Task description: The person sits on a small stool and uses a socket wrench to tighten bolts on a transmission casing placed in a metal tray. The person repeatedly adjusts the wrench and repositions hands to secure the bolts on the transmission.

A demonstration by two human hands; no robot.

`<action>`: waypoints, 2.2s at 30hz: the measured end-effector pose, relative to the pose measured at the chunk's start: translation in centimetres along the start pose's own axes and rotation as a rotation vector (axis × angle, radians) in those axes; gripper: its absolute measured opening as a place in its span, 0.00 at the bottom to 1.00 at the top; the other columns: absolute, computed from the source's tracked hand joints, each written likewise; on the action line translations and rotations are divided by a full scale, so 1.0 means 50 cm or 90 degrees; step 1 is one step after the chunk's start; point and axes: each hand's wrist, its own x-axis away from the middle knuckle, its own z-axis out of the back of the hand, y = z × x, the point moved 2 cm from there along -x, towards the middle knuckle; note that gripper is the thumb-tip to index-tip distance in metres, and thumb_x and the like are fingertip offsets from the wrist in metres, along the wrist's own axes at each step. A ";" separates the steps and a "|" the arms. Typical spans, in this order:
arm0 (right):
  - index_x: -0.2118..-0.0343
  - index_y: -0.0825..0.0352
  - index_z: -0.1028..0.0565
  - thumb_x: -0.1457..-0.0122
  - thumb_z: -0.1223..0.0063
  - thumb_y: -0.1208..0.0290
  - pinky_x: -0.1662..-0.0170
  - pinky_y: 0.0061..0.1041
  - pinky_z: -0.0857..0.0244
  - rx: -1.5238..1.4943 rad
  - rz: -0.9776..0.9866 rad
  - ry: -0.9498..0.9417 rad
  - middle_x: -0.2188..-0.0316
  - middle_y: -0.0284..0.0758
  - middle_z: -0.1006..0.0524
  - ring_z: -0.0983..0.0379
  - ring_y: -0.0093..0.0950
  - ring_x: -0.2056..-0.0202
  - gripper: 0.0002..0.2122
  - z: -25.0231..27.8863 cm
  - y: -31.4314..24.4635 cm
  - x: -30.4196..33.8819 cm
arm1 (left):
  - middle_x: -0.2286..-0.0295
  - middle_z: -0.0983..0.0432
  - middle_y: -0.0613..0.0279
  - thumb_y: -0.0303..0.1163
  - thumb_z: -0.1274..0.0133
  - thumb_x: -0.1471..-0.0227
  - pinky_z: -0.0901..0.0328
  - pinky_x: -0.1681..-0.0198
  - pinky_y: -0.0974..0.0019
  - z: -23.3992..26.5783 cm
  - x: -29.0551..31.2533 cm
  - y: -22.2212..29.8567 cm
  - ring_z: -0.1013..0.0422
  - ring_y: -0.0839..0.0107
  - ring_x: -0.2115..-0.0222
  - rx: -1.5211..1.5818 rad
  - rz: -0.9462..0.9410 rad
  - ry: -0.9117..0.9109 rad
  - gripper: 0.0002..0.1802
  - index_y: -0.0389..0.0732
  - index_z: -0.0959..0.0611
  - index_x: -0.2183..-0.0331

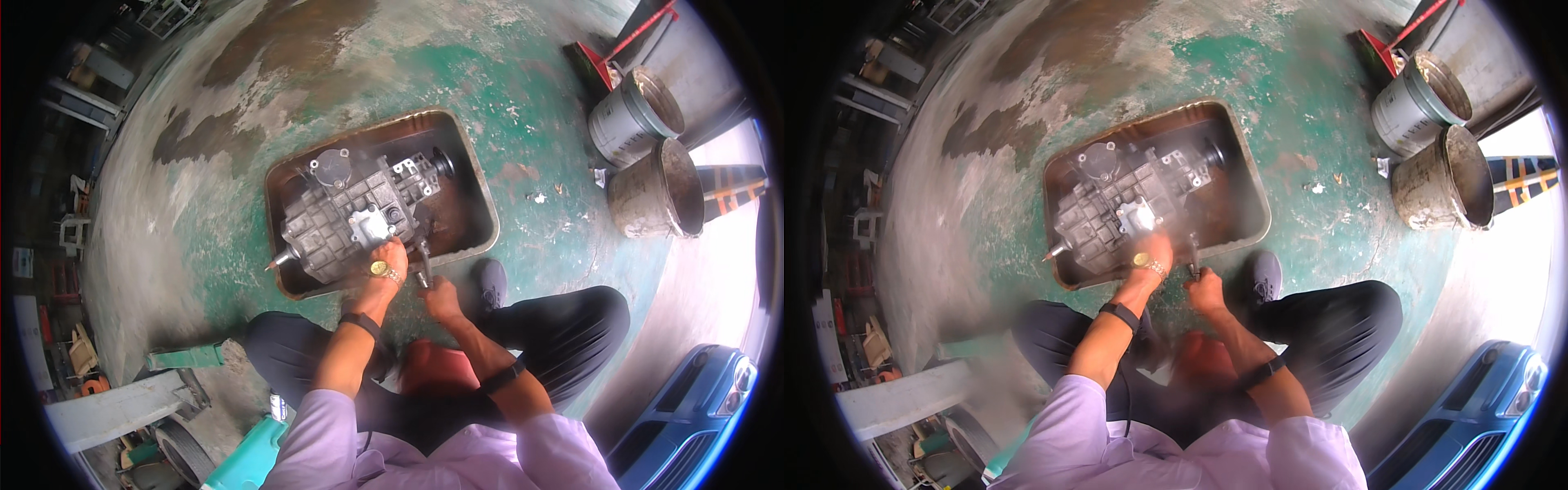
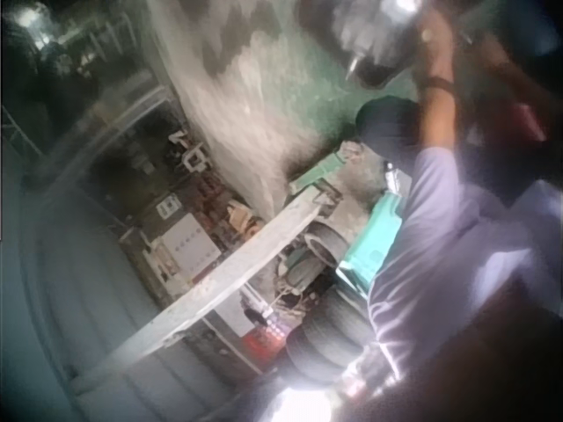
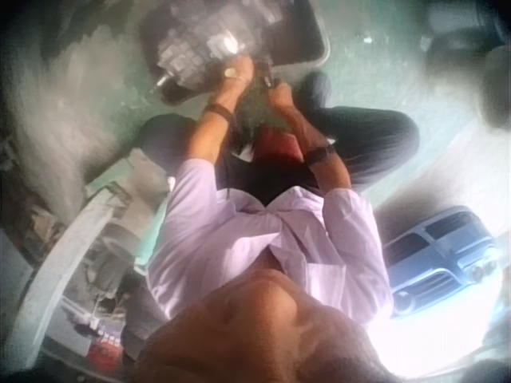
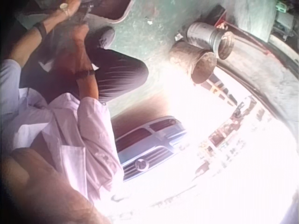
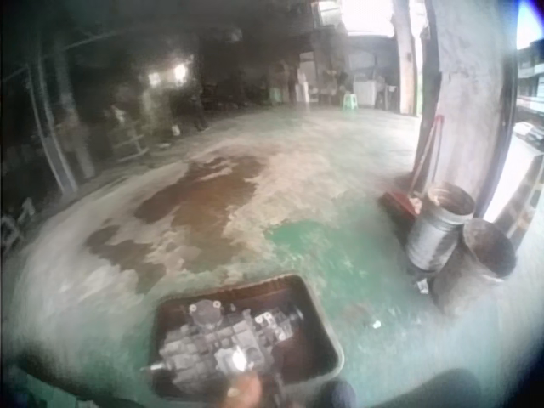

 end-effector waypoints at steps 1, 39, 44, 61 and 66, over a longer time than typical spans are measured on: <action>0.68 0.75 0.28 0.57 0.40 0.69 0.61 0.37 0.35 -0.011 -0.003 0.024 0.69 0.55 0.25 0.28 0.49 0.63 0.16 0.015 -0.011 0.001 | 0.75 0.22 0.49 0.27 0.60 0.47 0.29 0.69 0.58 0.002 0.003 0.001 0.24 0.57 0.73 -0.027 -0.019 0.015 0.12 0.32 0.24 0.66; 0.70 0.64 0.33 0.41 0.62 0.73 0.87 0.14 0.52 -0.683 -0.064 -0.283 0.82 0.25 0.36 0.49 0.13 0.88 0.04 0.214 -0.372 -0.016 | 0.71 0.22 0.49 0.31 0.58 0.48 0.32 0.63 0.57 -0.023 -0.002 -0.011 0.25 0.55 0.68 0.096 0.079 -0.029 0.14 0.39 0.17 0.70; 0.68 0.64 0.33 0.46 0.59 0.76 0.84 0.16 0.53 -0.693 0.018 -0.313 0.81 0.27 0.34 0.47 0.15 0.85 0.03 0.250 -0.395 -0.017 | 0.75 0.23 0.45 0.31 0.59 0.47 0.31 0.67 0.54 -0.023 -0.004 -0.007 0.25 0.53 0.71 0.067 0.036 -0.011 0.12 0.33 0.27 0.64; 0.64 0.67 0.32 0.45 0.54 0.74 0.87 0.16 0.56 -0.575 -0.055 -0.297 0.83 0.26 0.36 0.49 0.13 0.88 0.06 0.233 -0.416 0.074 | 0.70 0.22 0.51 0.30 0.60 0.50 0.31 0.65 0.57 0.010 0.006 0.004 0.25 0.55 0.70 0.114 0.114 -0.007 0.15 0.38 0.18 0.71; 0.63 0.68 0.30 0.43 0.54 0.75 0.90 0.14 0.55 -0.624 -0.011 -0.298 0.86 0.27 0.35 0.50 0.14 0.92 0.06 0.277 -0.466 0.126 | 0.76 0.22 0.50 0.30 0.60 0.50 0.33 0.70 0.55 0.105 0.062 0.014 0.25 0.56 0.73 0.134 0.072 0.079 0.15 0.38 0.18 0.76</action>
